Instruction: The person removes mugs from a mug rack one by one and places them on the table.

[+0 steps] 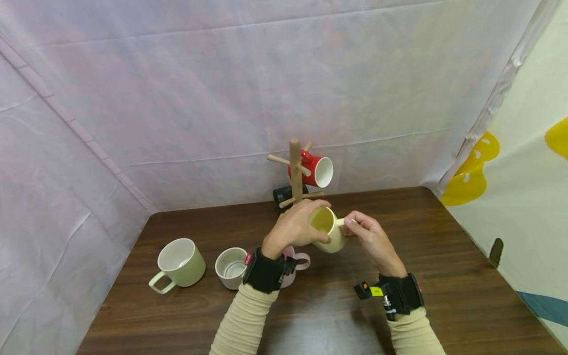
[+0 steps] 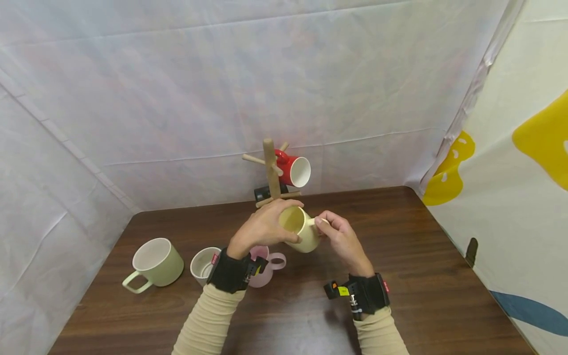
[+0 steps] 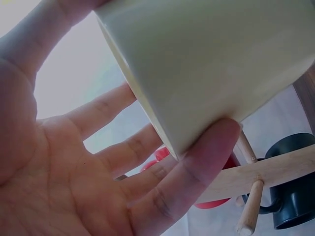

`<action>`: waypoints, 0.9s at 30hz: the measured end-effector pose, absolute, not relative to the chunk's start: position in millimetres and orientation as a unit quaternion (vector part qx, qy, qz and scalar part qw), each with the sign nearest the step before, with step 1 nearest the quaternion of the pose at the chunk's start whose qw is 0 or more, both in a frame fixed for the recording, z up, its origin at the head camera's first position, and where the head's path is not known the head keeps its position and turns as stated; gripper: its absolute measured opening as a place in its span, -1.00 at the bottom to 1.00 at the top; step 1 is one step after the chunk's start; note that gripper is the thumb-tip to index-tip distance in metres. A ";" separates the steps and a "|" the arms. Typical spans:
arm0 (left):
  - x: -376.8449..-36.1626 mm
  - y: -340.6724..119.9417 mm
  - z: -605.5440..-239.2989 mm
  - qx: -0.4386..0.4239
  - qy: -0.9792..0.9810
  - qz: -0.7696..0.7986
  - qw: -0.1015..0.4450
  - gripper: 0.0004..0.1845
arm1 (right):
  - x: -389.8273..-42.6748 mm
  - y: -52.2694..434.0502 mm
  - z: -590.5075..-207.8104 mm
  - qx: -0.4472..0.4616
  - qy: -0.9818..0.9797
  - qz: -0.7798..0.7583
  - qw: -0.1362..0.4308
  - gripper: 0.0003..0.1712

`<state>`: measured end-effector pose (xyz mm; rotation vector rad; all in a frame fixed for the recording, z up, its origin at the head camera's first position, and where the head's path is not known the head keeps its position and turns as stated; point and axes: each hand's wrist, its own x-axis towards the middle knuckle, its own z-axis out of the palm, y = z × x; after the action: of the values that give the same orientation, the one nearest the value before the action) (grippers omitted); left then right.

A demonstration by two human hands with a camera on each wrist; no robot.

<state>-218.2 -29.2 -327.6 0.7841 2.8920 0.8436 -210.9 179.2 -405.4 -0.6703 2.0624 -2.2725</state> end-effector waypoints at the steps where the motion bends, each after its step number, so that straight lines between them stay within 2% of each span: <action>1: -218.2 -29.4 -328.0 0.251 0.929 0.271 0.014 -0.24 | -210.9 179.1 -405.5 -0.213 0.655 -0.725 0.001 -0.66; 27: -217.6 -37.4 -335.1 0.251 0.914 0.319 0.031 -0.17 | -214.0 177.9 -410.9 -0.206 0.648 -0.733 0.006 -0.65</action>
<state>-217.6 -37.4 -335.1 0.7722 2.8144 0.9812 -214.0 177.9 -410.9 -0.6435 2.0277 -2.2953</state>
